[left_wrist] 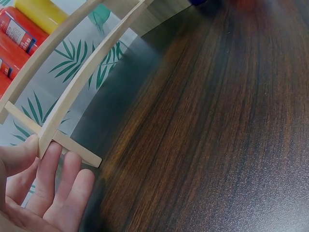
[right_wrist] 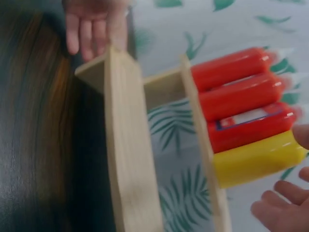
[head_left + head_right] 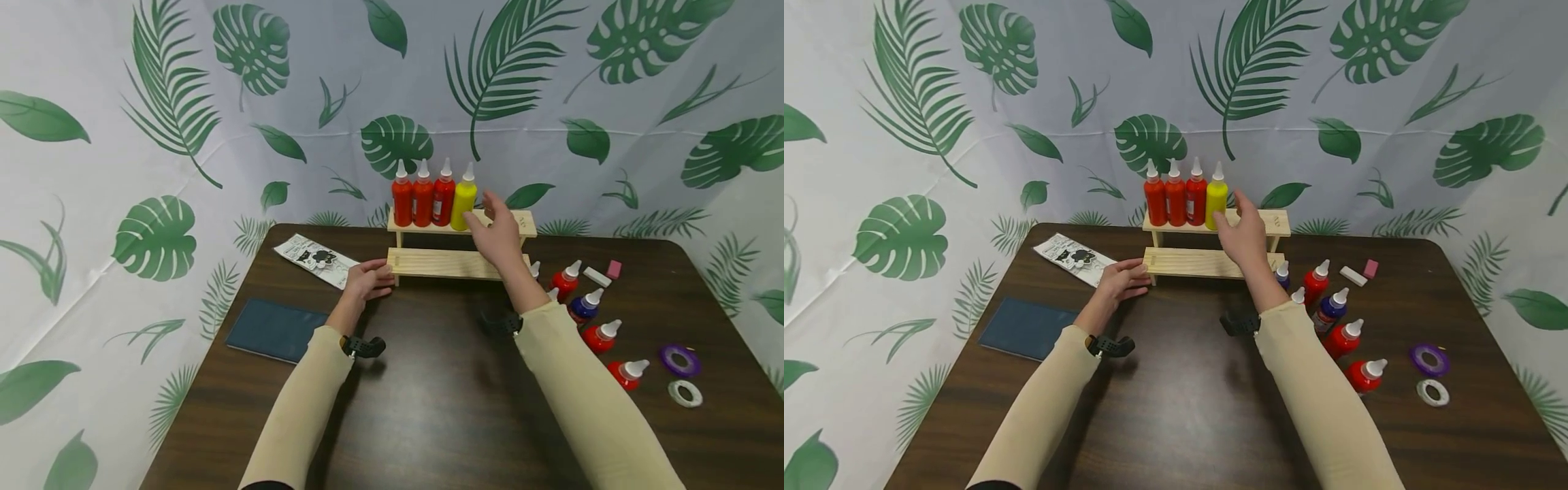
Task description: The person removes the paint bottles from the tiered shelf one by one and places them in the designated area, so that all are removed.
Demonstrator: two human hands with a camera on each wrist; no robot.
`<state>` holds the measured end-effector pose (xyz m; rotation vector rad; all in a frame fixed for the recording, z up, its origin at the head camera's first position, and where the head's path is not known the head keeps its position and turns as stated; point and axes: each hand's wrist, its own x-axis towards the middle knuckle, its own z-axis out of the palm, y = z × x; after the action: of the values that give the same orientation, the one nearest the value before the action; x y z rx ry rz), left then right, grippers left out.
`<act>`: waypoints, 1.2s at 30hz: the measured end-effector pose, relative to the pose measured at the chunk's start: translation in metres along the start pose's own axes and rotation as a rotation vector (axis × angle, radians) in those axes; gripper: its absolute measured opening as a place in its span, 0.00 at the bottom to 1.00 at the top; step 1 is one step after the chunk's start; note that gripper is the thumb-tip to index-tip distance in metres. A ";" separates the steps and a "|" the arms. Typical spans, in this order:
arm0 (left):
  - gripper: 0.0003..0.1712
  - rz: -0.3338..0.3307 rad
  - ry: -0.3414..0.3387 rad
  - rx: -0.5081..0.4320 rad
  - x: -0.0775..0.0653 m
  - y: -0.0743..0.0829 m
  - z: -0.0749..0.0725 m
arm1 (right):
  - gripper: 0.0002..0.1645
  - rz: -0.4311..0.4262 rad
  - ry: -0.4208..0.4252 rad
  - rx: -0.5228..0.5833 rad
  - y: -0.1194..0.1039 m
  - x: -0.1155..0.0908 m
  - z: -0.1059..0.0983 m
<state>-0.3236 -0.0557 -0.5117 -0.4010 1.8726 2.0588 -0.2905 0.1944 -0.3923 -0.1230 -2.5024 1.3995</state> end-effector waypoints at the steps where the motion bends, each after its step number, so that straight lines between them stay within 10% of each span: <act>1: 0.18 0.002 -0.001 0.000 0.000 0.000 0.000 | 0.38 0.006 -0.002 0.007 0.001 0.005 0.004; 20: 0.19 0.002 -0.004 -0.010 0.001 -0.001 -0.001 | 0.33 0.014 0.032 0.102 0.021 0.022 0.028; 36: 0.18 -0.034 0.017 -0.011 0.001 0.003 0.001 | 0.31 -0.001 -0.069 0.188 0.069 -0.113 0.000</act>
<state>-0.3253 -0.0545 -0.5092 -0.4512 1.8518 2.0510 -0.1857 0.2081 -0.4723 -0.0364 -2.4080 1.6553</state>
